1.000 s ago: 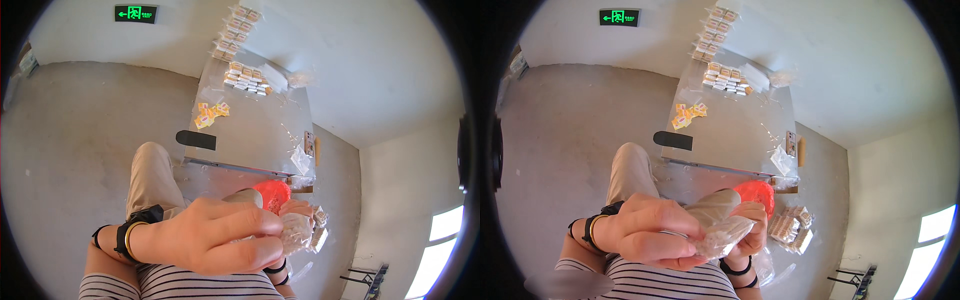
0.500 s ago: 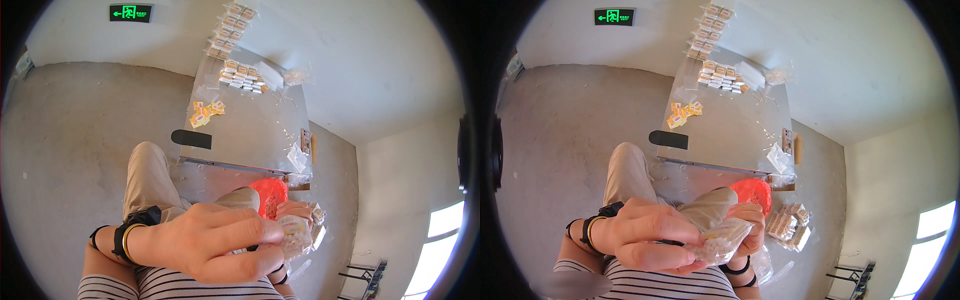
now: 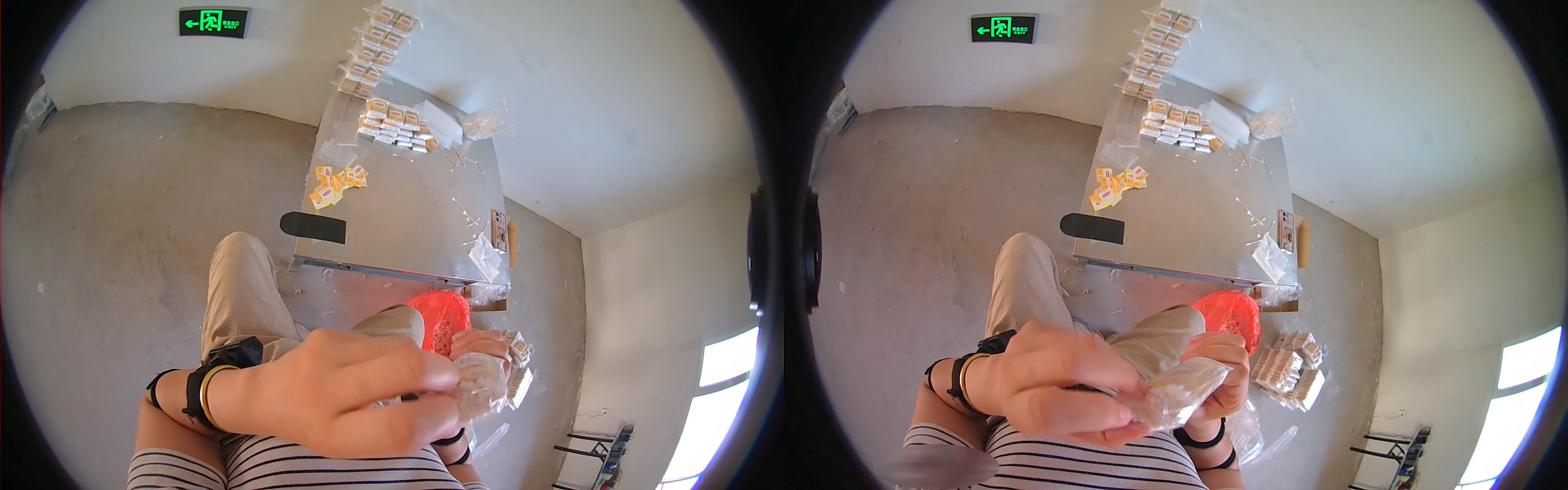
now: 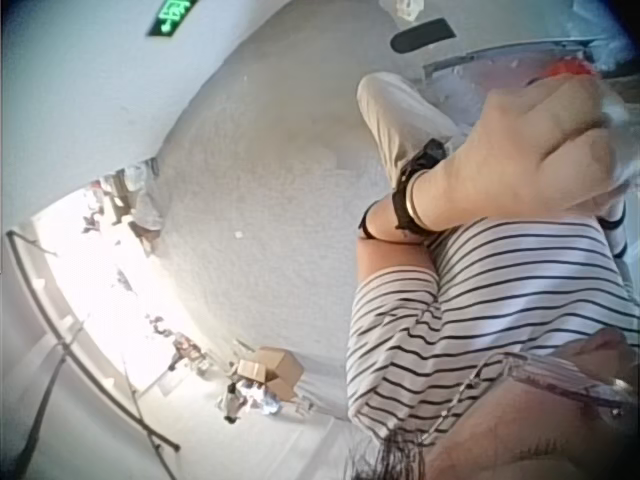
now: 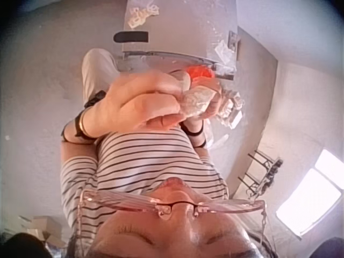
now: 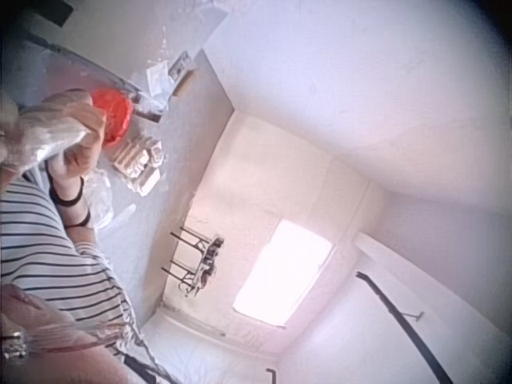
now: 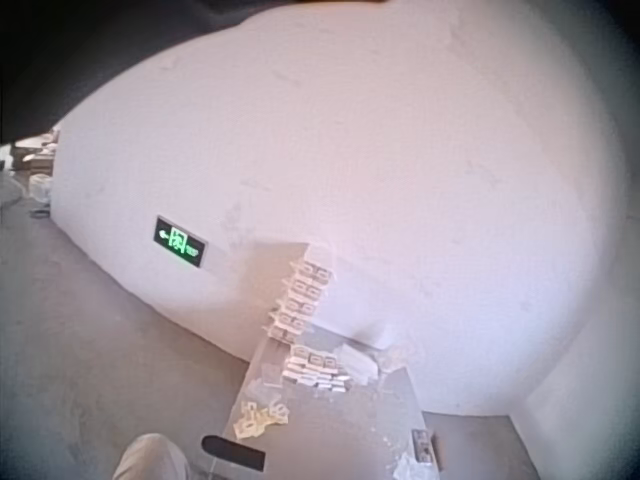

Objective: Packing cotton swabs into small plastic bags.

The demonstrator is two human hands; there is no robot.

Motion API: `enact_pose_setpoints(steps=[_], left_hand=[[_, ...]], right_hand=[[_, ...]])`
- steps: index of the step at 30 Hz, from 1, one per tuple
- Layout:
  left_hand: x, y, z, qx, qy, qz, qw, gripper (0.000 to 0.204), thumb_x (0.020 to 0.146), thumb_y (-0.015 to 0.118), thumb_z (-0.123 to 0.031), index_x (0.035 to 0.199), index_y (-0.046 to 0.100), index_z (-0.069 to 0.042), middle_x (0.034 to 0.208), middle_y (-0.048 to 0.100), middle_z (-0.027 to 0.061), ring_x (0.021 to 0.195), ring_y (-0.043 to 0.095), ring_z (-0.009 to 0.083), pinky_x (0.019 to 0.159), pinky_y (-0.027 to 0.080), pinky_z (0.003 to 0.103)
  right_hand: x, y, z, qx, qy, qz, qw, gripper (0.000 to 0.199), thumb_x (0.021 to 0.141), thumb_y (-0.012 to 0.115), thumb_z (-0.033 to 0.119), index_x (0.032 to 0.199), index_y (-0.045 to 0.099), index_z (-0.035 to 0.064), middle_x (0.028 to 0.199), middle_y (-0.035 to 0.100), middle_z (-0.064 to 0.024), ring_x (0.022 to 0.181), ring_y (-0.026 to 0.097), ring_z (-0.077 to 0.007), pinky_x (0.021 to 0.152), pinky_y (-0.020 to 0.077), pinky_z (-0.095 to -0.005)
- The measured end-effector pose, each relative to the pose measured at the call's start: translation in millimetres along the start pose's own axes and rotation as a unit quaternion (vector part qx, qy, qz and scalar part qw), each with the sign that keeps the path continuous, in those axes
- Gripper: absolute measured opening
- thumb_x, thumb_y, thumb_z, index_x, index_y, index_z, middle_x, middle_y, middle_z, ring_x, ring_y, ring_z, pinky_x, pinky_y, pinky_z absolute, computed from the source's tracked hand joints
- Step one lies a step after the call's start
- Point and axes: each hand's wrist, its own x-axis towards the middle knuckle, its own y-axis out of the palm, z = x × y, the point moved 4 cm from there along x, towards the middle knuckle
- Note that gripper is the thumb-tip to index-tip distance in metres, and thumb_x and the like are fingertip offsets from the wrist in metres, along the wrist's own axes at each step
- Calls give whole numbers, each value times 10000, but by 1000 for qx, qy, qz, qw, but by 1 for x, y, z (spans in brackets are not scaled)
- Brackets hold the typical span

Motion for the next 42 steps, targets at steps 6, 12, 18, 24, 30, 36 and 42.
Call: enact_pose_setpoints(steps=[6, 12, 18, 24, 30, 36, 42], left_hand=[[-13, -12, 31, -142, -178, -10, 974, 388, 781, 782, 1, 1066, 525, -61, 999, 618, 80, 833, 633, 153, 652, 518, 252], [-46, 0, 74, -404, -409, -120, 810, 388, 878, 721, -44, 1148, 447, -88, 1037, 578, 11, 945, 616, 103, 715, 536, 247], [-68, 5, 92, -448, -490, -165, 730, 331, 928, 697, -128, 1173, 476, -102, 1047, 571, -1, 958, 602, 85, 813, 532, 282], [-66, 22, 80, -498, -543, -173, 654, 418, 906, 738, -196, 1260, 549, -80, 1120, 635, 29, 1035, 629, 129, 917, 512, 306], [-61, 23, 74, -410, -509, -122, 747, 371, 922, 733, -168, 1237, 632, 0, 1120, 693, 47, 1030, 629, 96, 880, 521, 282], [-52, 27, 66, -388, -470, -82, 788, 342, 943, 699, -138, 1238, 640, 23, 1208, 698, 77, 1067, 629, 109, 983, 481, 311], [-35, 17, 57, -108, -272, 144, 945, 351, 951, 655, -63, 1285, 586, 20, 1269, 662, 159, 1199, 625, 224, 1108, 389, 410]], right_hand=[[-4, 1, -3, -32, -50, -3, 998, 292, 829, 747, 233, 890, 540, 36, 885, 588, -115, 784, 591, -266, 681, 510, -387], [1, 4, -10, 94, 47, 2, 995, 458, 870, 723, 286, 1136, 468, 14, 1111, 559, -149, 1039, 553, -252, 940, 428, -387], [5, 28, -19, 301, 268, 101, 910, 593, 876, 740, 192, 1335, 429, -20, 1262, 551, -126, 1189, 531, -201, 1052, 400, -360], [7, 39, -21, 297, 258, 128, 910, 455, 881, 706, -1, 1272, 476, -34, 1222, 589, -131, 1157, 562, -190, 1035, 420, -337], [-7, 39, -40, 293, 240, 113, 918, 337, 902, 671, -37, 1200, 515, -27, 1171, 609, -109, 1072, 594, -165, 959, 463, -299], [-9, 42, -41, 302, 268, 154, 902, 318, 932, 636, -38, 1234, 536, -31, 1203, 619, -95, 1156, 579, -170, 1020, 443, -322], [-18, 40, -45, 313, 261, 151, 900, 342, 950, 663, 64, 1268, 557, -3, 1252, 626, -84, 1183, 583, -151, 1018, 457, -320]])
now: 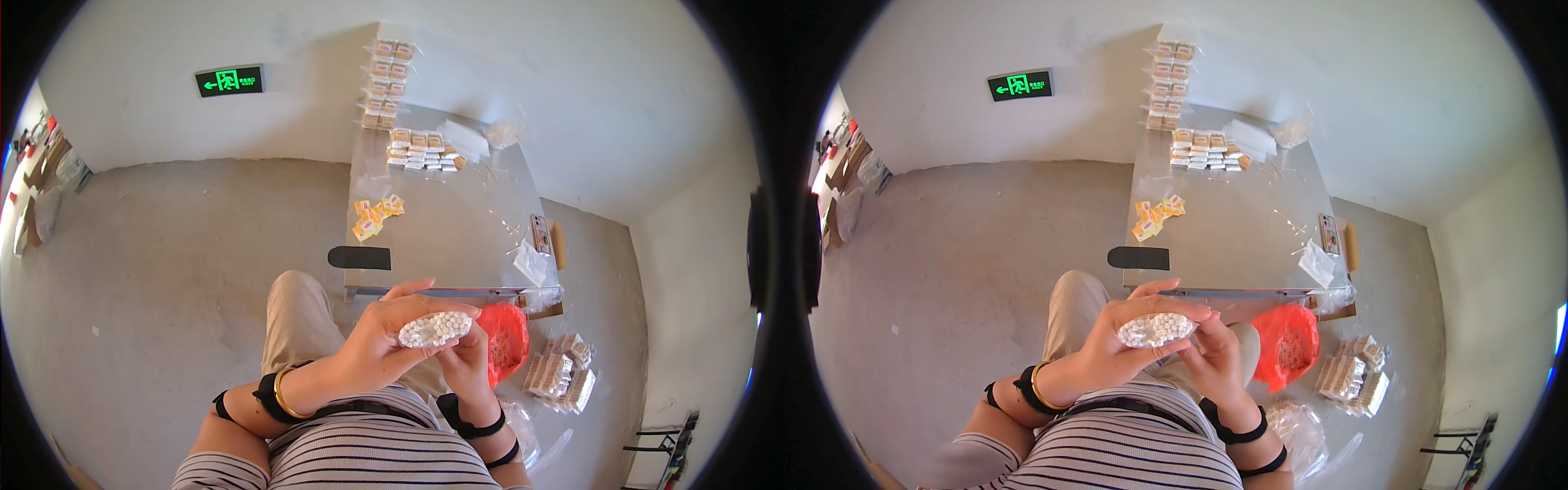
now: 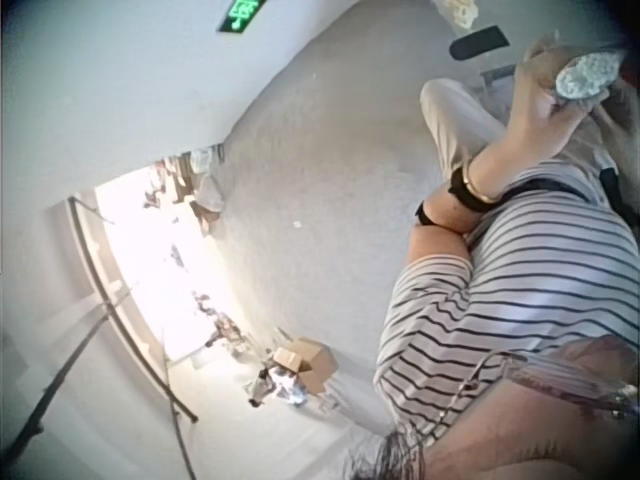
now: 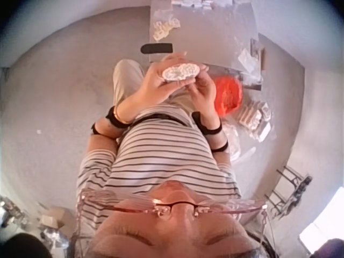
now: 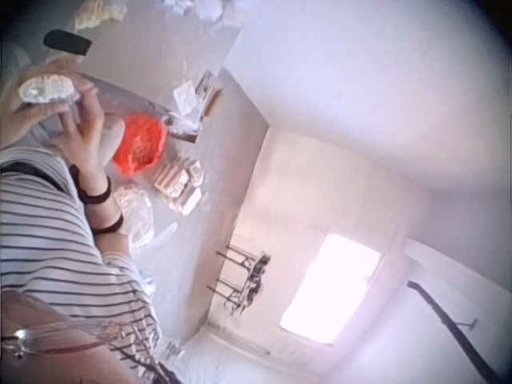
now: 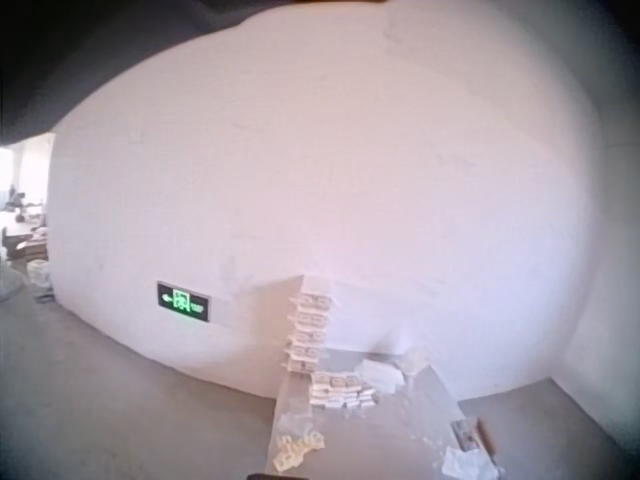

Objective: Packing cotton swabs into small plastic bags.

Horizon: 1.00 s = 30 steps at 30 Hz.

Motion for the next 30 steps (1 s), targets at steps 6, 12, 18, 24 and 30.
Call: enact_pose_setpoints(steps=[6, 12, 18, 24, 30], left_hand=[[-4, 13, 21, -274, -92, -106, 951, 312, 993, 592, -58, 1292, 529, 4, 1238, 662, 118, 1207, 614, 215, 1036, 452, 340], [-9, 18, 48, -310, -119, -149, 931, 291, 986, 605, -58, 1264, 551, 11, 1169, 665, 87, 1190, 617, 200, 953, 507, 307], [-12, 9, 30, -28, -58, -101, 993, 299, 924, 685, -104, 1209, 625, -35, 1157, 696, 100, 1120, 652, 199, 1033, 425, 390], [-6, 8, -11, 144, 58, -56, 986, 361, 815, 795, -168, 1146, 680, -81, 1152, 714, 72, 1105, 659, 199, 1102, 330, 448], [-8, 14, -27, 188, 90, -5, 978, 430, 759, 830, -195, 1153, 693, -86, 1122, 729, 48, 1081, 676, 193, 1084, 362, 471]], right_hand=[[7, 8, -4, 63, 43, 61, 995, 529, 987, 545, -17, 1476, 343, -8, 1381, 520, -88, 1298, 490, -173, 1090, 381, -320], [11, 13, -6, 34, 59, 52, 996, 566, 992, 559, 6, 1498, 307, -7, 1406, 482, -79, 1308, 467, -165, 1088, 382, -317], [-2, 7, -23, 100, 29, 75, 992, 494, 998, 566, 30, 1453, 376, -3, 1397, 492, -73, 1273, 498, -163, 1070, 400, -319], [-12, 3, -14, 29, -56, 76, 995, 400, 989, 559, 11, 1377, 465, 34, 1325, 540, -54, 1223, 538, -146, 1043, 422, -302], [-18, 6, 1, -31, -88, 75, 993, 334, 972, 573, 4, 1302, 535, 28, 1291, 551, -61, 1184, 552, -146, 990, 452, -294]])
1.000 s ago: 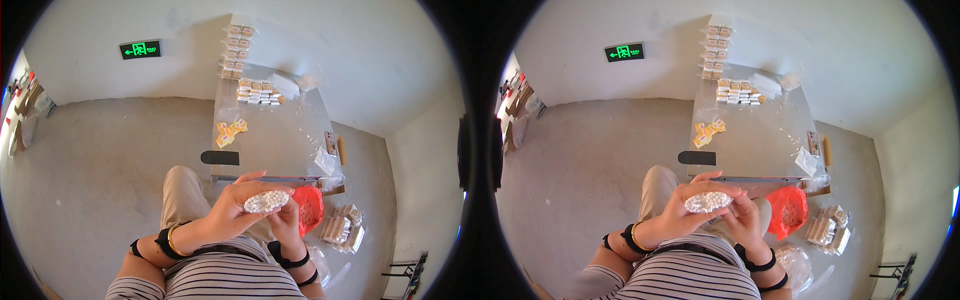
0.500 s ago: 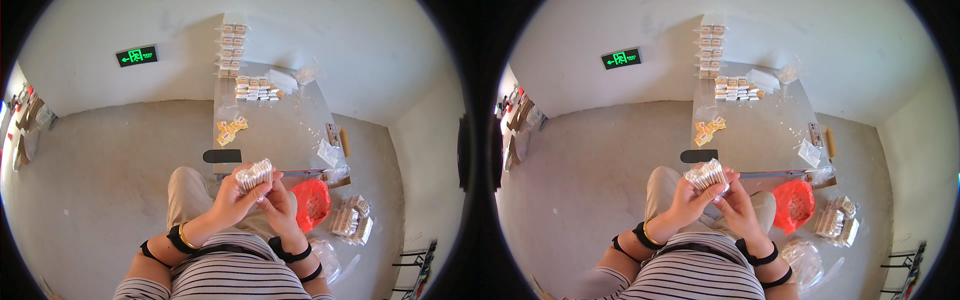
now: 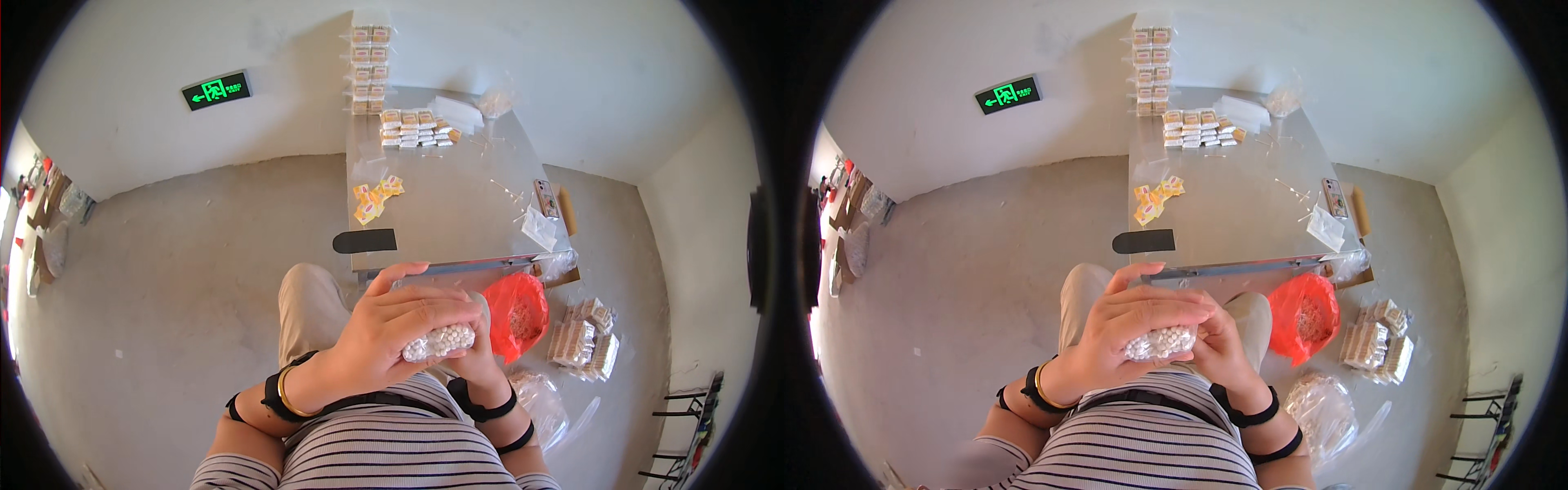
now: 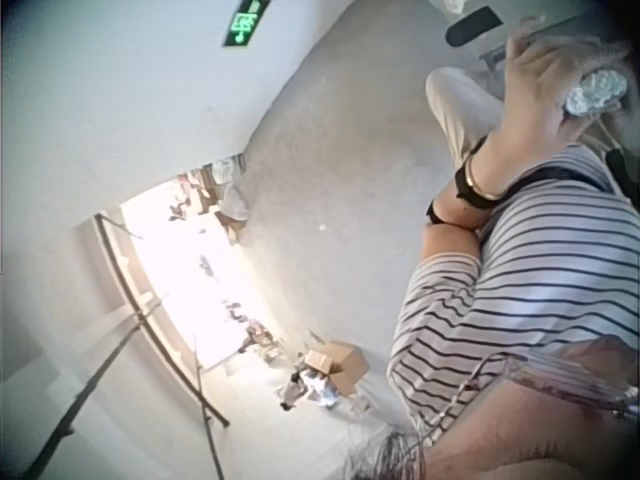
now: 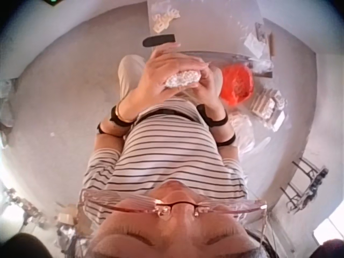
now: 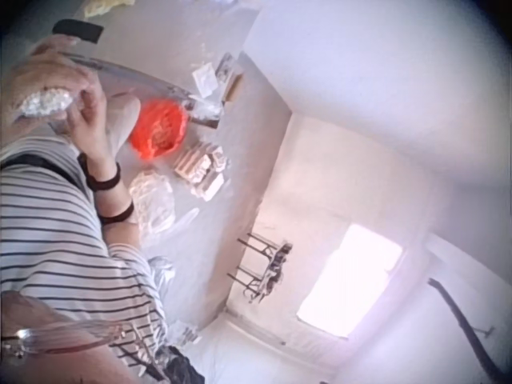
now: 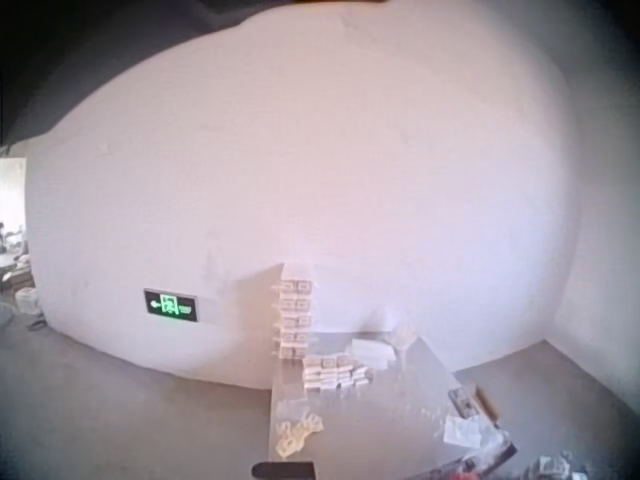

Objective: Packing cotton swabs into small plastic bags.

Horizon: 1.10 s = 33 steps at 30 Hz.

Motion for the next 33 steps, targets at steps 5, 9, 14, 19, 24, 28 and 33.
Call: enact_pose_setpoints(steps=[5, 9, 14, 19, 24, 28, 33], left_hand=[[-1, 1, -2, 3, 4, 5, 1000, 426, 760, 826, -193, 1154, 702, -92, 1113, 734, 46, 1052, 690, 186, 1077, 379, 462], [-3, 5, -3, 2, 8, 16, 1000, 435, 755, 832, -204, 1154, 701, -90, 1102, 738, 47, 1042, 695, 191, 1076, 383, 459], [-2, 5, -11, -9, 31, 4, 999, 506, 741, 834, -200, 1203, 657, -96, 1120, 720, 16, 1068, 684, 202, 1087, 384, 478], [-3, -2, -21, 6, 21, 5, 1000, 496, 760, 835, -209, 1204, 653, -89, 1135, 717, 61, 1060, 687, 207, 1060, 413, 466], [-7, -12, -21, 30, 8, -74, 997, 398, 751, 841, -139, 1109, 673, -89, 1121, 723, 91, 989, 698, 229, 950, 496, 393], [-11, -19, 1, 14, -40, -118, 992, 222, 789, 785, 1, 981, 677, -29, 1021, 726, 157, 914, 698, 242, 894, 513, 351], [-8, -3, 22, -134, -146, -157, 967, 111, 864, 706, 1, 959, 656, -27, 1037, 705, 126, 961, 671, 191, 842, 525, 303]], right_hand=[[1, 4, 8, 28, -14, -7, 999, 304, 971, 576, 14, 1274, 550, 14, 1282, 563, -59, 1175, 555, -140, 973, 461, -292], [-9, -3, -1, 38, 92, -40, 994, 454, 842, 778, 176, 1244, 601, 60, 1294, 564, -111, 1176, 569, -238, 962, 466, -373], [-6, -3, 7, 51, 47, 7, 998, 328, 997, 580, 76, 1309, 506, 10, 1257, 589, -64, 1146, 581, -132, 957, 477, -290], [-10, -2, 7, 77, 49, 6, 996, 322, 1002, 569, 66, 1311, 500, 7, 1251, 589, -66, 1150, 578, -129, 967, 477, -295], [-8, 1, 5, 121, 52, -45, 990, 328, 1007, 560, 59, 1320, 486, 0, 1241, 588, -65, 1162, 559, -120, 981, 466, -292], [-4, -2, -6, 72, 92, -45, 992, 326, 1008, 561, 61, 1316, 482, -6, 1210, 593, -56, 1139, 556, -114, 969, 467, -283], [-18, -20, -1, 64, 133, -88, 985, 302, 1008, 541, 55, 1302, 491, 12, 1129, 599, -30, 1045, 574, -107, 904, 492, -284]])
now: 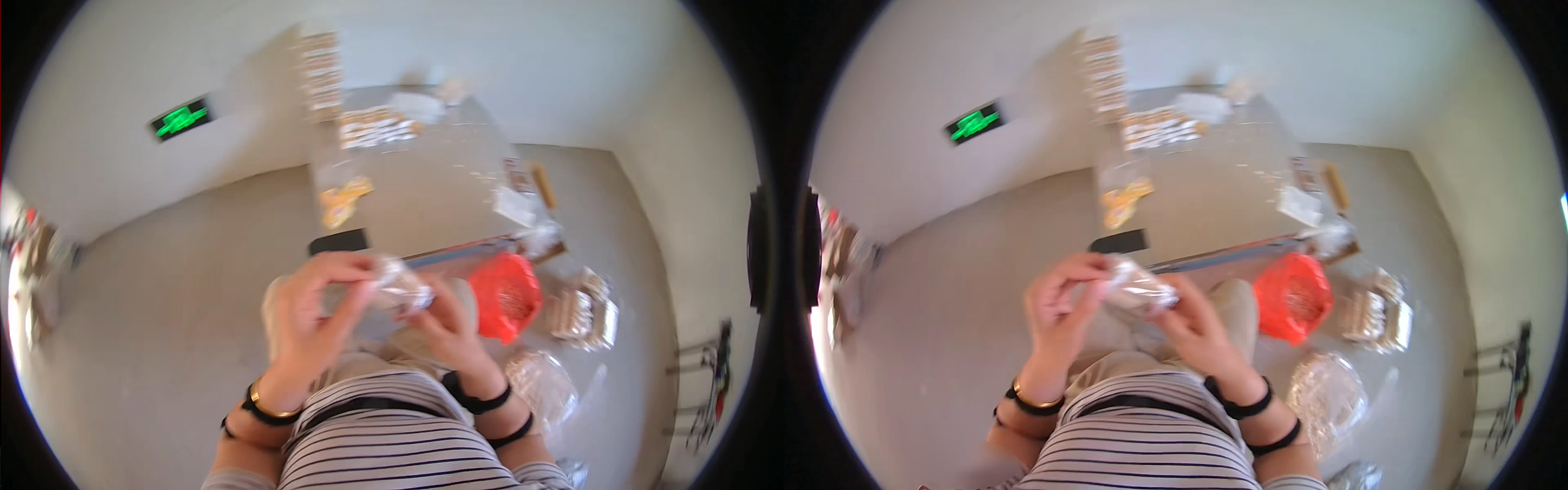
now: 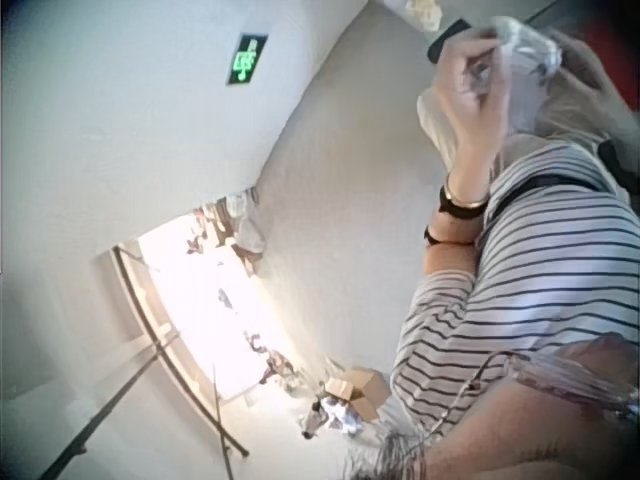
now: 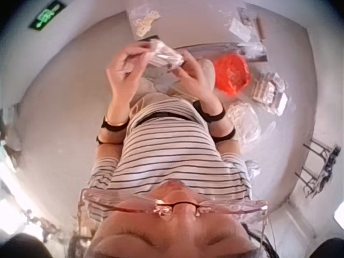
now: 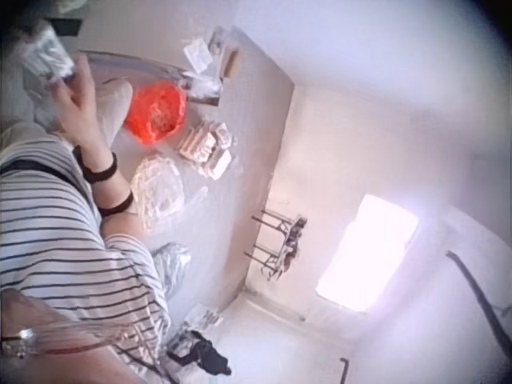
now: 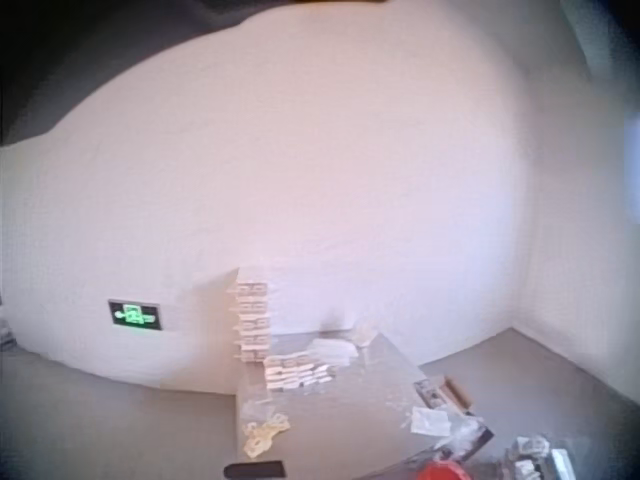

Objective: Packing cotton swabs into small plastic bags.

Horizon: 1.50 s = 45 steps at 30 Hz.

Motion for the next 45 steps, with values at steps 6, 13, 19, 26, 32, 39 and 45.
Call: enact_pose_setpoints(steps=[6, 13, 19, 26, 32, 39, 45], left_hand=[[-6, -24, 46, 77, -48, 40, 995, 333, 1001, 562, -269, 1216, 544, -16, 927, 546, 17, 817, 499, 105, 723, 403, 243], [-1, -8, 99, 174, -13, 92, 980, 221, 1057, 454, -224, 1061, 526, -15, 893, 512, 60, 868, 506, 149, 807, 428, 304], [5, 24, 77, 220, -72, 144, 962, 396, 1069, 452, -239, 1309, 567, 55, 1282, 602, 266, 1119, 607, 340, 954, 473, 413], [-8, 47, 118, 197, 70, 92, 974, 431, 1077, 441, -315, 1198, 578, 75, 1121, 628, 225, 973, 585, 313, 847, 497, 399], [-13, 58, 121, 187, 24, 109, 976, 452, 1077, 433, -370, 1076, 584, 56, 971, 613, 176, 857, 550, 264, 739, 483, 388], [-10, 60, 75, 129, -42, 99, 986, 387, 1075, 451, -297, 1070, 612, 54, 960, 656, 182, 815, 606, 273, 710, 503, 377], [-12, 65, 75, 40, -14, 67, 997, 303, 1062, 482, -256, 1060, 634, 7, 925, 649, 109, 767, 592, 226, 658, 491, 363]], right_hand=[[15, 5, -24, -74, -13, 74, 994, 301, 995, 586, 147, 1260, 520, 20, 1002, 616, -33, 942, 575, -112, 815, 492, -300], [-10, -14, -9, -172, -25, 26, 984, 304, 1000, 567, 179, 1239, 497, 4, 892, 564, -34, 792, 524, -96, 711, 460, -269], [-14, -22, -12, -30, -41, 7, 999, 440, 1032, 497, 220, 1433, 366, 93, 893, 494, -22, 735, 518, -95, 644, 449, -242], [-8, -22, -10, -178, -130, -174, 960, 348, 1059, 479, 344, 1290, 433, 89, 917, 501, -54, 739, 490, -120, 636, 426, -286], [-16, -24, 9, -218, -165, -261, 926, 274, 1079, 425, 309, 1097, 460, 38, 873, 517, -106, 808, 528, -184, 746, 441, -315], [-18, -16, 14, -255, -167, -261, 916, 251, 1076, 431, 286, 1074, 458, 36, 832, 516, -128, 756, 525, -225, 697, 442, -342], [-19, -19, 13, -252, -154, -268, 917, 228, 1070, 442, 264, 1081, 456, 37, 850, 525, -140, 762, 530, -235, 703, 444, -349]])
